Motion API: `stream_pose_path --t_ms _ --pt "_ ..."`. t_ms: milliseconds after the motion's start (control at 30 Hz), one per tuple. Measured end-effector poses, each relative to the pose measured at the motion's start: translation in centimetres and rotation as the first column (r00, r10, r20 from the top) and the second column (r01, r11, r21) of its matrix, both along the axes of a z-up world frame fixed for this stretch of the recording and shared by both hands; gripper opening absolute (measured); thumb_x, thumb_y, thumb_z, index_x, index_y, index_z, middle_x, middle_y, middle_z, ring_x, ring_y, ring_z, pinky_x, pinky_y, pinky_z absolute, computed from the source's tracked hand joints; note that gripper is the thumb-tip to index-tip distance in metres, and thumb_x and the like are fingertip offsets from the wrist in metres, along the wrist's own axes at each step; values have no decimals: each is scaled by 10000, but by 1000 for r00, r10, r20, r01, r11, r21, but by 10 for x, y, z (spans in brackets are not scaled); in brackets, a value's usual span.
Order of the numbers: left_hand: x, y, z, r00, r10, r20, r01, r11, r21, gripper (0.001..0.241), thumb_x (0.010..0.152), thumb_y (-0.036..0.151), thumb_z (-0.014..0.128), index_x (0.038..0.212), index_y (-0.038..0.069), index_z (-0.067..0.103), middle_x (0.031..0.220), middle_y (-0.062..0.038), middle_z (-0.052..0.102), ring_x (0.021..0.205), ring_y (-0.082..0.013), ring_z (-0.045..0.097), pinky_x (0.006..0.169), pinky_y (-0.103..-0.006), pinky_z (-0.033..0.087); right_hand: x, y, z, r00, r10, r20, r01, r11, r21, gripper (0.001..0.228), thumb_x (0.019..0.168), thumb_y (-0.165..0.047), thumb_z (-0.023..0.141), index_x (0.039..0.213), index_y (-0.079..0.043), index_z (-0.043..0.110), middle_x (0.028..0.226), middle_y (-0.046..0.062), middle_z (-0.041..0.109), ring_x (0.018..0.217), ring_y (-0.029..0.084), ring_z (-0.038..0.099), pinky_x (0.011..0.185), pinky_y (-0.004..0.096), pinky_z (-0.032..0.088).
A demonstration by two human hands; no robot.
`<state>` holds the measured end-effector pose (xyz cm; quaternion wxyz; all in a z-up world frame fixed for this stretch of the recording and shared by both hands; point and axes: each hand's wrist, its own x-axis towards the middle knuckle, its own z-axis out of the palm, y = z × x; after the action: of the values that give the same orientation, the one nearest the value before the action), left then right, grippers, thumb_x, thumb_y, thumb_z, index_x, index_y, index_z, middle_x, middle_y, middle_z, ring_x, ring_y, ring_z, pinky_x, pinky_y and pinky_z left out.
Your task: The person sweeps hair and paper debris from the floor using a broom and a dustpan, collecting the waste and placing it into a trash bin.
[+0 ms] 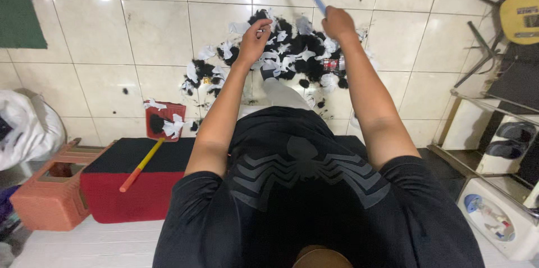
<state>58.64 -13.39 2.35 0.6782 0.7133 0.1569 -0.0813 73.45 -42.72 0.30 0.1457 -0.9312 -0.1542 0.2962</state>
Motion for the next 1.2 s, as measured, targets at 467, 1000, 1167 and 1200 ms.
stream_pose_path --t_ms 467,1000,1167,1200 --pt "-83 52 -20 970 236 -58 -238 971 -30 255 1049 126 629 1289 51 670 940 13 653 735 -41 518 666 -219 446 28 17 -58 996 -8 -85 -22 939 -343 282 869 -129 617 1102 19 673 1067 274 697 1014 425 679 841 489 561" --pt "-267 115 -30 787 613 71 -617 785 64 255 1039 151 627 1275 63 669 1140 -83 735 975 -137 686 847 -285 549 -114 234 -53 841 493 -223 -536 815 -220 310 947 -174 557 1086 68 692 1031 333 700 997 446 705 886 503 562" --pt "-371 133 -21 682 722 117 -732 675 94 249 1030 128 629 1266 71 688 1173 -85 740 1058 -158 702 898 -301 553 -199 297 -46 744 643 -183 -667 728 -158 354 923 -228 597 1097 73 664 1052 320 678 1017 466 664 882 517 529" --pt "-393 135 -19 663 747 52 -748 657 91 272 1012 129 627 1274 79 682 1147 -74 743 1000 -149 705 866 -291 551 -217 307 -45 722 667 -182 -691 704 -161 354 923 -228 597 1097 73 664 1052 320 678 1017 466 664 882 517 529"
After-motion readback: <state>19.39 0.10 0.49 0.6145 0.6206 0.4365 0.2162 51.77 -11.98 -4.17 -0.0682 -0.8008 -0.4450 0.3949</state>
